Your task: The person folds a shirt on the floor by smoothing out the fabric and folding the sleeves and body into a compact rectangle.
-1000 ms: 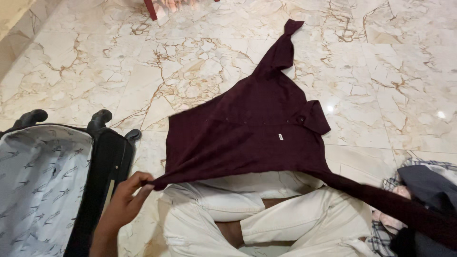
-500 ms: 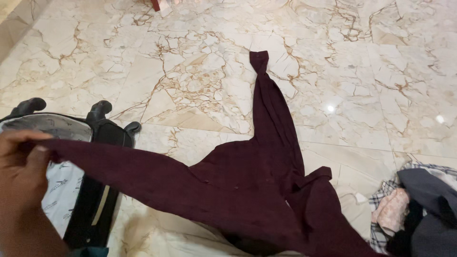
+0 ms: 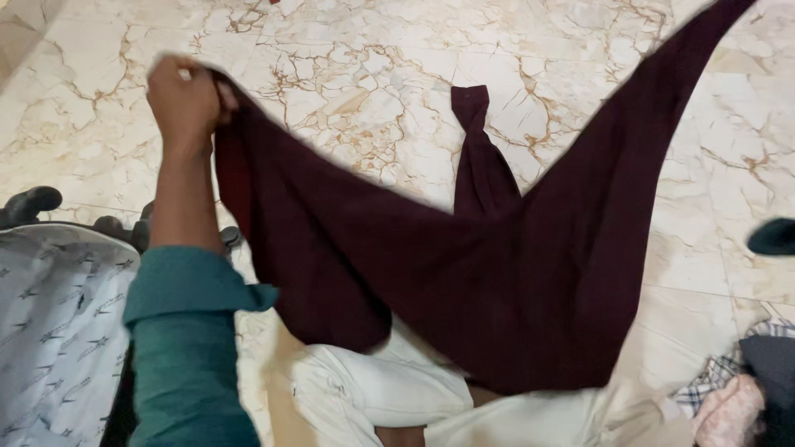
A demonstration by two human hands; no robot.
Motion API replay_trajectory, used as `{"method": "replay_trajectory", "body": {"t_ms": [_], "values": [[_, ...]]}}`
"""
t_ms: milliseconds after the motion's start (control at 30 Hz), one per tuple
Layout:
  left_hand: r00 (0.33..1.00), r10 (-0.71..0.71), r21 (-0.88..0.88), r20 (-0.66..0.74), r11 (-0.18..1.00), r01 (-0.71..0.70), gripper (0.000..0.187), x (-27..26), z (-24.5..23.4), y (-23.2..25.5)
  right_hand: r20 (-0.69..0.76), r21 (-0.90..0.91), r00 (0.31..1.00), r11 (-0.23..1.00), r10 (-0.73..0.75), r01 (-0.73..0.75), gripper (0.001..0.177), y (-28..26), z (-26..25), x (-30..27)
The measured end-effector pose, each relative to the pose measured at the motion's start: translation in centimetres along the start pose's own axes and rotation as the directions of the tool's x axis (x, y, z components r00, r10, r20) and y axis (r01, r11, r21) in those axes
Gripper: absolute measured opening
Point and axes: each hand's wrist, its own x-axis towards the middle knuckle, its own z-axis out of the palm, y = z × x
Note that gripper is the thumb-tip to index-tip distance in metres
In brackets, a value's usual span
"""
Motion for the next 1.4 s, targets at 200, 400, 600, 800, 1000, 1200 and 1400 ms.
{"method": "replay_trajectory", "body": {"t_ms": [200, 400, 600, 800, 1000, 1200, 1400], "values": [[0.791, 0.57, 0.136, 0.22, 0.785, -0.604, 0.073, 2.6, 7.2, -0.7, -0.226, 0.014, 0.927, 0.951, -0.298, 0.309, 0.068, -5.8, -2.8, 9.7], [0.728, 0.021, 0.633, 0.685, 0.477, -0.61, 0.102, -11.0, 10.6, -16.2, 0.091, -0.481, 0.99, 0.865, -0.112, 0.142, 0.071, 5.3, 0.4, 7.4], [0.801, -0.361, 0.85, 0.477, 0.42, -0.317, 0.095, -11.9, 9.3, -29.2, 0.625, -0.737, 0.669, 0.586, 0.403, 0.335, 0.074, 14.6, 14.5, -8.2], [0.91, -0.21, 0.842, 0.358, 0.494, -0.217, 0.097, -9.3, 10.7, -30.9, 0.493, -0.761, 0.737, 0.639, 0.462, 0.109, 0.09, 15.8, 22.8, -11.4], [0.951, -0.138, 0.862, 0.278, 0.473, -0.183, 0.083, -7.3, 14.1, -30.6, 0.275, -0.45, 0.932, 0.889, 0.234, -0.091, 0.052, 19.6, 25.1, -8.7], [0.973, 0.047, 0.791, 0.228, 0.573, -0.213, 0.024, -6.2, 14.0, -29.5, 0.196, 0.556, 0.978, 0.814, 0.069, -0.169, 0.054, 11.2, 15.3, -3.0], [0.972, 0.234, 0.312, -0.005, 0.924, -0.221, 0.011, -5.2, 10.5, -20.6, -0.024, 0.613, 0.93, 0.73, -0.366, 0.303, 0.048, 3.9, 5.1, 1.3]]}}
